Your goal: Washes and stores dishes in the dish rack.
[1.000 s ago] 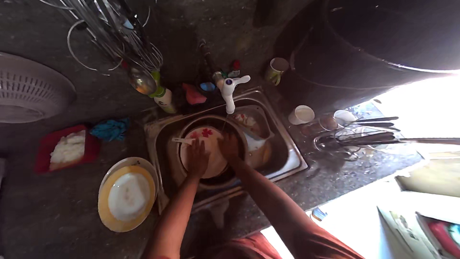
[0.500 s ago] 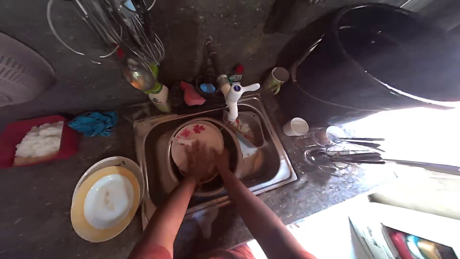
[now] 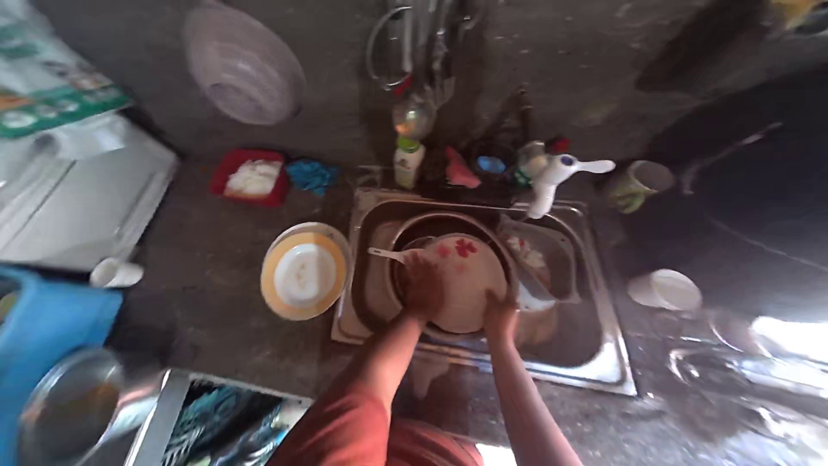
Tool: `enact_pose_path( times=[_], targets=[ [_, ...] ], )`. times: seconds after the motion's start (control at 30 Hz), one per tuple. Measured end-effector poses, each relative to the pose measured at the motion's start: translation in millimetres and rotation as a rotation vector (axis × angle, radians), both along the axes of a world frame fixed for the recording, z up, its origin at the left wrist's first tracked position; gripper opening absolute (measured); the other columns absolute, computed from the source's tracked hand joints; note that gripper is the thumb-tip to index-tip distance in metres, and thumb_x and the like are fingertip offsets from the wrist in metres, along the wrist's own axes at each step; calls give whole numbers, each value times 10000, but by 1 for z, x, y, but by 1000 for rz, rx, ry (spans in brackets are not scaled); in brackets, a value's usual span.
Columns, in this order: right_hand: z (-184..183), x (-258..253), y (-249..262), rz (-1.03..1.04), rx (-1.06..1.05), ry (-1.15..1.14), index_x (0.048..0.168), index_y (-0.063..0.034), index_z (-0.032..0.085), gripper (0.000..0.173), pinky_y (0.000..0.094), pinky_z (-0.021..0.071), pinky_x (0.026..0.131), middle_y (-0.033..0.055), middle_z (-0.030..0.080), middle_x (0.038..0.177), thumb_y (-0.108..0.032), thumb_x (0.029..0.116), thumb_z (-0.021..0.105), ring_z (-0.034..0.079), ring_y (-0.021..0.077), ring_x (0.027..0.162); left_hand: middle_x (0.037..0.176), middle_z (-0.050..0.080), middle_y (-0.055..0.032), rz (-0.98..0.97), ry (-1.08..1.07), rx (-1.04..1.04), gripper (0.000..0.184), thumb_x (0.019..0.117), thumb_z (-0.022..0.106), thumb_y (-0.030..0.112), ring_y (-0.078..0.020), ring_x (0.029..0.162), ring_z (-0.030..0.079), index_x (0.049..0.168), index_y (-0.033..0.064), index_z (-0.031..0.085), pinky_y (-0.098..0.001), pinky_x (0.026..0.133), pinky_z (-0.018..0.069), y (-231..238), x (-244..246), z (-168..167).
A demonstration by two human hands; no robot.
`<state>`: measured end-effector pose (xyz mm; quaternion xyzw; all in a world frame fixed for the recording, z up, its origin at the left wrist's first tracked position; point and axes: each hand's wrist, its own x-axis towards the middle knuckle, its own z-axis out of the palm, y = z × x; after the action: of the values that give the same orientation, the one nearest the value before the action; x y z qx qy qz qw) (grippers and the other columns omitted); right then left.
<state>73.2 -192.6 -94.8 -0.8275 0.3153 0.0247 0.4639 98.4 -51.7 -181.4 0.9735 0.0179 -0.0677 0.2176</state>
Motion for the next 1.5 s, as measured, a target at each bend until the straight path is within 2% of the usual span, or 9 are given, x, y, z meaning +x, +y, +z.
enact_pose_path(
  times=[0.17, 0.27, 0.37, 0.53, 0.67, 0.87, 1.3, 1.43, 1.5],
  targets=[
    [35, -9, -14, 111, -176, -159, 1501, -63, 509, 457, 615, 401, 1109, 230, 577, 1442, -115, 1048, 532, 553, 421, 1332, 1507, 474, -291, -126, 484, -33, 433, 1076, 474, 219, -467, 1447, 391, 1401, -57, 548, -657, 1164, 327, -7, -10, 76],
    [58, -7, -21, 188, -262, -288, 1455, -48, 563, 413, 628, 391, 1106, 232, 598, 1418, -99, 1047, 527, 560, 429, 1323, 1318, 589, -367, -113, 380, -510, 529, 1094, 454, 302, -462, 1272, 578, 1294, -174, 565, -557, 1060, 483, 9, -20, 144],
    [66, -5, -27, 187, -237, -399, 1404, 20, 587, 393, 566, 376, 1148, 262, 590, 1407, -62, 1020, 563, 542, 406, 1346, 1549, 419, -292, 458, 575, -804, 491, 1121, 418, 214, -385, 1462, 398, 1502, -95, 391, -462, 1217, 283, -14, -37, 256],
    [46, -5, -37, -114, 161, -386, 1392, 38, 571, 449, 442, 493, 1036, 235, 606, 1370, 38, 947, 633, 611, 288, 1225, 1527, 456, -287, 203, 320, -715, 581, 1096, 441, 414, -428, 1457, 395, 1472, -25, 500, -576, 1201, 318, 23, -3, 53],
    [24, -15, -34, -263, 431, -264, 1455, 3, 446, 548, 467, 538, 883, 249, 574, 1309, 60, 937, 616, 617, 289, 1054, 1548, 417, -291, 272, 457, -849, 658, 1076, 525, 372, -386, 1453, 413, 1552, -41, 335, -535, 1203, 332, 32, -7, 76],
    [24, -7, -21, -71, 170, -262, 1388, 66, 516, 499, 513, 506, 1000, 296, 582, 1339, 46, 913, 666, 606, 378, 1197, 1603, 339, -274, 208, 403, -484, 683, 993, 578, 81, -370, 1489, 366, 1581, -46, 253, -490, 1210, 337, 27, -16, 100],
    [87, 48, -49, 69, 24, -260, 1131, 55, 635, 365, 513, 520, 882, 224, 678, 1015, -291, 1015, 651, 661, 321, 942, 1533, 423, -295, 450, 339, -999, 626, 1048, 590, 355, -394, 1446, 396, 1482, -67, 429, -547, 1180, 333, 23, -5, 101],
    [79, 74, -70, 88, 81, -130, 1242, 25, 645, 511, 548, 495, 971, 258, 676, 1149, -439, 1046, 560, 653, 369, 1084, 1631, 244, -310, 413, 226, -1051, 654, 1082, 517, 328, -414, 1522, 248, 1556, -71, 309, -551, 1233, 237, 18, -6, 104],
    [61, 79, -79, 66, 159, -118, 1332, 32, 593, 541, 546, 469, 1035, 284, 633, 1266, -432, 1060, 531, 614, 386, 1192, 1582, 356, -288, 359, 101, -1146, 566, 1086, 504, 219, -348, 1466, 381, 1542, -66, 327, -466, 1201, 334, 9, -5, 123]
  ],
)
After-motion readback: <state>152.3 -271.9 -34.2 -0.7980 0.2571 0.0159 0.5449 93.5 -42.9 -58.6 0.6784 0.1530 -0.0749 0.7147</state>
